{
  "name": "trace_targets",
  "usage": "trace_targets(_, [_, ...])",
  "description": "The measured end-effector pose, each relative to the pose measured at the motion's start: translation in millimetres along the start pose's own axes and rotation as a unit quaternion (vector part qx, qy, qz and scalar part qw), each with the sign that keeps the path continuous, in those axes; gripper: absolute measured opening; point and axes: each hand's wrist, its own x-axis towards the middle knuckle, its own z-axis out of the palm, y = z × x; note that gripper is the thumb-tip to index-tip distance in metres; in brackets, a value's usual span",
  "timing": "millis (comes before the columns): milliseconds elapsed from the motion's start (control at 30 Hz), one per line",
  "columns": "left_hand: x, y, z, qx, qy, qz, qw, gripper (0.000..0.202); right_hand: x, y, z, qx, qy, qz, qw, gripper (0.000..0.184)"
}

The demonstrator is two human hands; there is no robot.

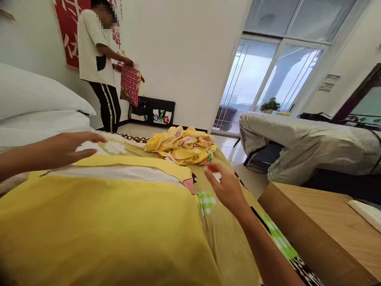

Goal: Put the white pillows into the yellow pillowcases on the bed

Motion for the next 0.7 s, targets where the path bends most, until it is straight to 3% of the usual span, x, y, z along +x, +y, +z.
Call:
trace_targets(100, [24, 63, -12.6, 0.040, 0.004, 0.079, 0.996, 0.041, 15, -30, 40, -0.007, 0.030, -0.095, 0.995, 0.058])
trace_targets(167, [43, 91, -7.1, 0.060, 0.015, 0.075, 0.995, 0.042, 9, -33, 85, -0.018, -0.008, -0.096, 0.995, 0.062])
trace_targets(233, [60, 105, 17.8, 0.069, 0.037, 0.043, 0.996, 0.042, -12, -24, 135, -0.033, -0.095, -0.047, 0.994, 0.058])
trace_targets(300, [65, 106, 61.7, 0.068, 0.036, 0.049, 0.996, 0.041, -36, -10, 172, -0.036, -0.136, -0.027, 0.990, 0.056])
trace_targets(333, [62, 104, 88.0, 0.059, 0.009, 0.087, 0.994, 0.041, -45, -3, 181, -0.037, -0.138, -0.015, 0.990, 0.056])
trace_targets(400, [49, 95, 138.7, 0.045, -0.036, 0.148, 0.987, 0.030, -54, 9, 179, -0.041, -0.149, 0.003, 0.988, 0.056])
trace_targets(467, [33, 87, 174.1, 0.017, -0.016, 0.178, 0.984, 0.031, -50, 14, 157, -0.064, -0.189, 0.010, 0.980, 0.055])
trace_targets(500, [28, 83, 183.2, -0.005, 0.003, 0.187, 0.982, 0.033, -43, 15, 143, -0.089, -0.223, 0.008, 0.971, 0.055])
trace_targets(600, [22, 80, 180.1, -0.087, 0.046, 0.241, 0.965, 0.032, -11, 14, 108, -0.192, -0.326, 0.007, 0.926, 0.050])
trace_targets(700, [19, 87, 155.5, -0.169, 0.049, 0.314, 0.933, 0.028, 16, 7, 99, -0.250, -0.390, 0.000, 0.886, 0.035])
